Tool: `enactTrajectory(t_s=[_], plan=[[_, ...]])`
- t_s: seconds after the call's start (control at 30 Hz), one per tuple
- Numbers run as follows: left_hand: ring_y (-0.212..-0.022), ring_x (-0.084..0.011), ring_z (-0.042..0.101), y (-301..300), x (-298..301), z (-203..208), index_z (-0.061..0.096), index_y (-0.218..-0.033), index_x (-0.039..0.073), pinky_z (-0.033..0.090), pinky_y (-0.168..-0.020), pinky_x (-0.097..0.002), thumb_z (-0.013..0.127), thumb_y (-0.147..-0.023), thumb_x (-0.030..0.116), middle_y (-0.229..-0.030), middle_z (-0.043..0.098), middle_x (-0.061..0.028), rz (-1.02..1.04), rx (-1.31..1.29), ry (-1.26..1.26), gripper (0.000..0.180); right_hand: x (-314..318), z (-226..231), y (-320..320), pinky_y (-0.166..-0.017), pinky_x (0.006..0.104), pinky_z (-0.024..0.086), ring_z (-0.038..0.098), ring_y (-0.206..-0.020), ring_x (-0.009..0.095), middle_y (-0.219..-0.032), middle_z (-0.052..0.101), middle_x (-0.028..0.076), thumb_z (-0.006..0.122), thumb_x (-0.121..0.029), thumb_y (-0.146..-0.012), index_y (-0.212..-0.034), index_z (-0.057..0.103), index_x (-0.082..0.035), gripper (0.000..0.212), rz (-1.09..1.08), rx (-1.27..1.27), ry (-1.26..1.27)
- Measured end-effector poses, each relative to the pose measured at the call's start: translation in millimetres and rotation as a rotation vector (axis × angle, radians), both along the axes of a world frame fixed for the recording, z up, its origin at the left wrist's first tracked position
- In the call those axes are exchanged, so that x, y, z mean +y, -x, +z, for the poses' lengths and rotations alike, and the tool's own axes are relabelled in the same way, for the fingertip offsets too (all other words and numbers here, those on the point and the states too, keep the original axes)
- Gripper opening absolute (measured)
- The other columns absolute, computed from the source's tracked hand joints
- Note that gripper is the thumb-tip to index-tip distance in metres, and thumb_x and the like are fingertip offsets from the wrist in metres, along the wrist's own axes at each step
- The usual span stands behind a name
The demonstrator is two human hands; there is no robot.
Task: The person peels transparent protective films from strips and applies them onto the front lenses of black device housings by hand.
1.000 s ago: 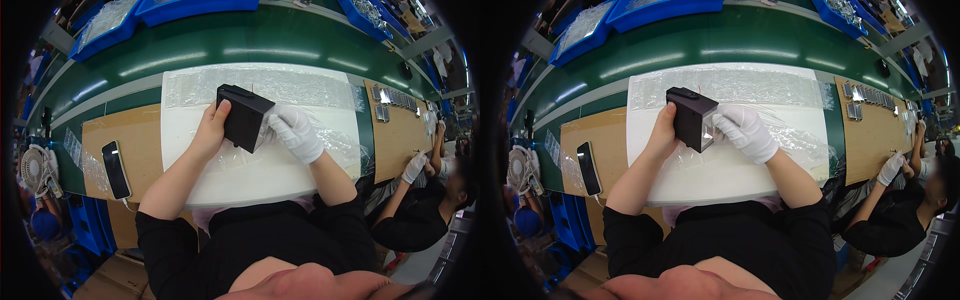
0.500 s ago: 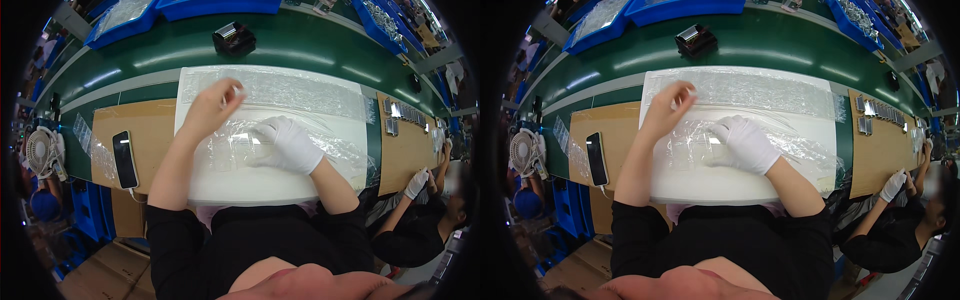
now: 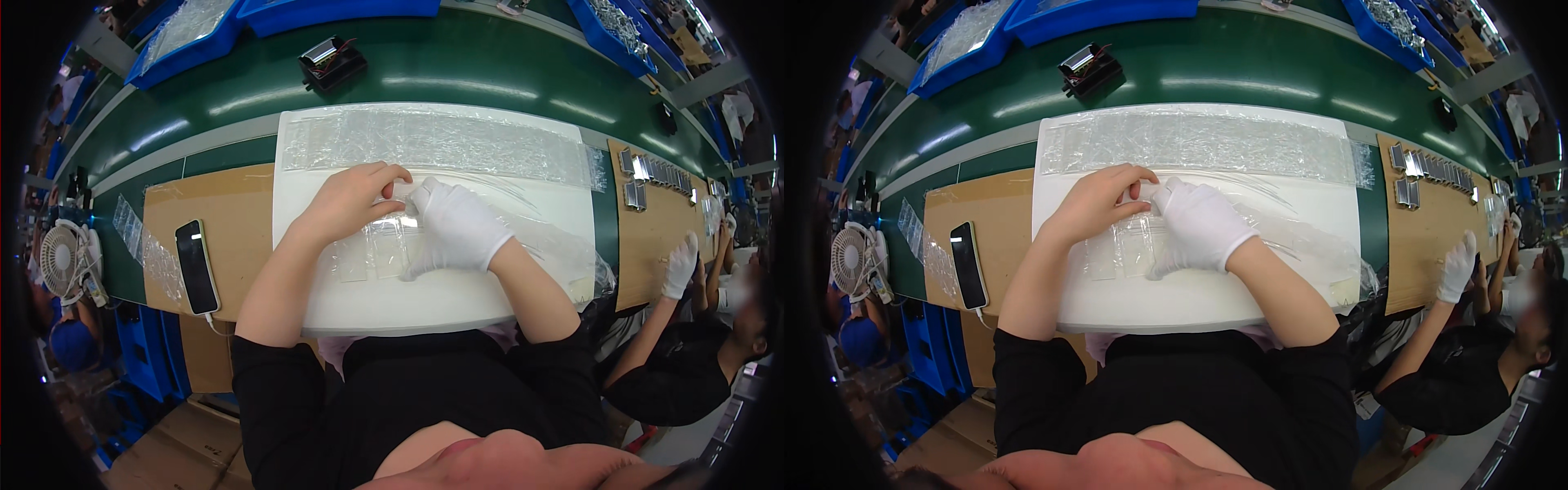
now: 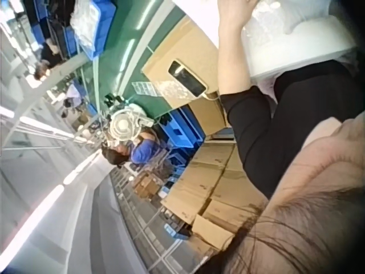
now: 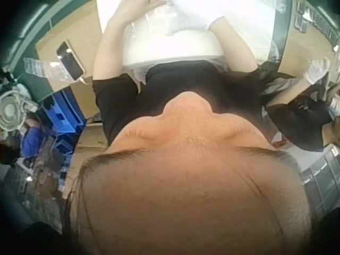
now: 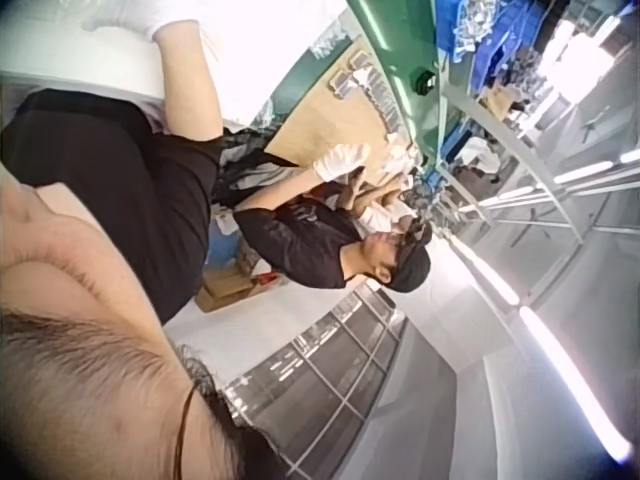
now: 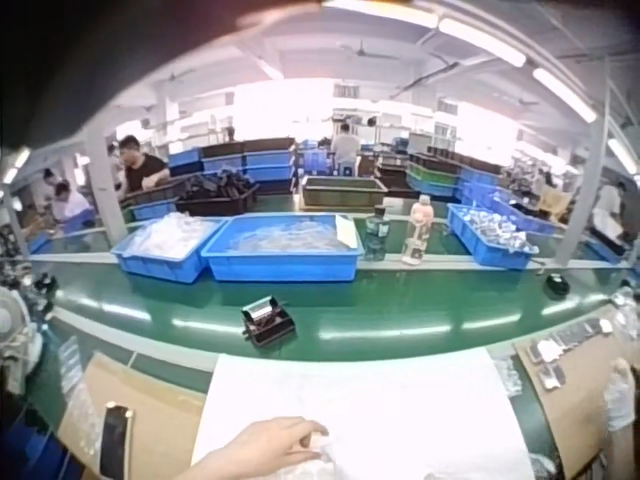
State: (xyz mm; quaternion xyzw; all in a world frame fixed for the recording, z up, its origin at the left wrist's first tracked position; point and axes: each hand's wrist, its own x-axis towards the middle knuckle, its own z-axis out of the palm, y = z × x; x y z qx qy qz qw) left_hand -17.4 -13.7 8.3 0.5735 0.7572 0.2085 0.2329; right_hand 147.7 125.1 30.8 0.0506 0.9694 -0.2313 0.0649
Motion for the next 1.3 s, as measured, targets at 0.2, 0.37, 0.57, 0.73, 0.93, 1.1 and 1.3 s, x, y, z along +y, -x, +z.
enactTrajectory(t_s=[0.2, 0.37, 0.57, 0.73, 0.93, 1.1, 1.3], plan=[[-0.086, -0.0192, 0.061, -8, -2, 3, 0.065, -0.119, 0.017, 0.049, -0.08, -0.0313, 0.073, -0.089, 0.021, -0.095, 0.063, -0.0012, -0.048, 0.06, -0.109, 0.031, 8, -10, -6, -0.086, 0.0413, 0.053, 0.064, -0.088, 0.035, -0.104, 0.067, 0.013, 0.087, -0.031, -0.069, -0.11, 0.065, -0.008, 0.053, 0.019, 0.043, 0.151], [-0.087, -0.0186, 0.061, -13, 9, 12, 0.066, -0.118, 0.017, 0.05, -0.082, -0.0312, 0.071, -0.091, 0.018, -0.097, 0.063, -0.0017, -0.028, 0.016, -0.048, 0.028, -1, 3, -53, -0.086, 0.0386, 0.053, 0.066, -0.087, 0.032, -0.102, 0.069, 0.01, 0.078, -0.015, -0.08, -0.089, 0.068, -0.004, 0.017, 0.207, 0.53, 0.264], [-0.093, -0.0194, 0.06, -10, 2, 3, 0.067, -0.115, 0.017, 0.049, -0.085, -0.0311, 0.069, -0.092, 0.013, -0.102, 0.061, -0.0024, -0.021, -0.071, -0.106, 0.023, -24, -8, -144, -0.078, 0.0284, 0.052, 0.067, -0.086, 0.019, -0.098, 0.069, 0.01, 0.067, -0.001, -0.087, -0.098, 0.066, -0.001, 0.011, -0.445, 0.546, 1.037], [-0.104, -0.0226, 0.056, -25, 5, -7, 0.066, -0.113, 0.015, 0.046, -0.092, -0.033, 0.068, -0.092, 0.011, -0.111, 0.059, -0.0049, -0.111, 0.052, -0.18, 0.022, -9, -9, -163, -0.088, 0.0347, 0.051, 0.066, -0.094, 0.028, -0.111, 0.063, 0.015, 0.064, -0.019, -0.094, -0.122, 0.062, 0.0, 0.034, -0.935, 0.243, 0.34], [-0.115, -0.0277, 0.05, -26, 9, -5, 0.062, -0.112, 0.01, 0.042, -0.102, -0.039, 0.07, -0.09, 0.01, -0.121, 0.054, -0.0085, -0.303, -0.164, -0.087, 0.023, -24, -2, -120, -0.092, 0.0421, 0.051, 0.062, -0.106, 0.033, -0.117, 0.06, 0.02, 0.072, -0.039, -0.088, -0.129, 0.061, -0.002, 0.057, -0.811, 0.206, 0.068], [-0.125, -0.0287, 0.049, -45, 5, 2, 0.06, -0.111, 0.009, 0.04, -0.107, -0.0417, 0.071, -0.089, 0.01, -0.125, 0.053, -0.0087, -0.295, -0.309, -0.217, 0.025, -36, -4, -87, -0.091, 0.0348, 0.052, 0.064, -0.101, 0.026, -0.116, 0.065, 0.014, 0.079, -0.025, -0.083, -0.128, 0.062, 0.0, 0.054, -0.559, 0.176, 0.356], [-0.132, -0.03, 0.049, -45, 2, 5, 0.06, -0.106, 0.009, 0.037, -0.111, -0.0428, 0.072, -0.088, 0.009, -0.117, 0.059, -0.0068, -0.196, -0.657, -0.442, 0.022, -27, -9, -99, -0.088, 0.032, 0.053, 0.064, -0.095, 0.02, -0.112, 0.069, 0.009, 0.074, -0.01, -0.084, -0.114, 0.064, -0.003, 0.033, -0.485, 0.411, 1.293]])
